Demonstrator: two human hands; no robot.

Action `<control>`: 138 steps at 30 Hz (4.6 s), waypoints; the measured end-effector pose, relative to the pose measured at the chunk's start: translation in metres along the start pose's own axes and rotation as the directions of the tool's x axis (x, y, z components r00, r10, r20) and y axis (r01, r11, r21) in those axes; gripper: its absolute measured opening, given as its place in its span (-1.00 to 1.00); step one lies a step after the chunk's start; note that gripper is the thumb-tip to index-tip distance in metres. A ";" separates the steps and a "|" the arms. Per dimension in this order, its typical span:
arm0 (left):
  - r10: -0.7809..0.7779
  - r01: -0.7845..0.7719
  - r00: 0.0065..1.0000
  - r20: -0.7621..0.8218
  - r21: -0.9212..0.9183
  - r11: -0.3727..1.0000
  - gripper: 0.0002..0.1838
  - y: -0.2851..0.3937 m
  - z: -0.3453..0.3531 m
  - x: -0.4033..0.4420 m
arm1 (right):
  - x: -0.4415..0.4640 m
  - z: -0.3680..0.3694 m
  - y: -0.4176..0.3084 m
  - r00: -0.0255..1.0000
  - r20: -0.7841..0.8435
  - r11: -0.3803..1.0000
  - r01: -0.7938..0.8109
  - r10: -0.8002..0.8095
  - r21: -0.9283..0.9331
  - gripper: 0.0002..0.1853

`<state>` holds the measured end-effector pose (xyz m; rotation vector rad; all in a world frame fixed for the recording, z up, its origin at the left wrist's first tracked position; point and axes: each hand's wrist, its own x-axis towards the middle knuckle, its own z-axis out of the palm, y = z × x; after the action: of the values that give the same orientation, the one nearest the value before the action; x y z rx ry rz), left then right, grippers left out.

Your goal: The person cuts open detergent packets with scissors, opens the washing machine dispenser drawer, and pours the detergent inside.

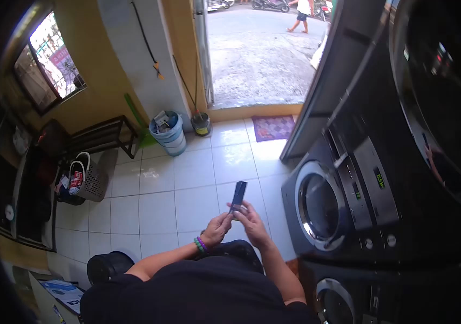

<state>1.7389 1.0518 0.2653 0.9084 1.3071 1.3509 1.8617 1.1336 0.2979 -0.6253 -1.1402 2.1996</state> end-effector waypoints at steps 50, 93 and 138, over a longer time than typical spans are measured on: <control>-0.563 0.136 -0.557 -0.611 -0.735 0.664 -0.68 -0.158 -0.376 -0.205 | 0.583 0.428 0.536 0.213 0.089 0.033 0.254 0.973 -0.967 -0.58; -0.903 -0.563 -0.411 -0.126 -0.744 0.360 -0.26 -0.770 -0.334 -0.562 | 0.092 0.419 0.708 0.139 0.626 0.085 0.946 0.768 -0.314 -0.64; -0.498 0.033 0.835 -0.234 -0.882 0.470 -0.60 0.009 -0.583 0.077 | 0.503 0.324 0.257 0.688 0.688 0.469 0.541 0.232 -0.698 -0.71</control>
<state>1.1587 0.9948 0.1879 -0.3676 0.8309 1.7293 1.2218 1.1695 0.1825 0.0999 -2.7189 1.4761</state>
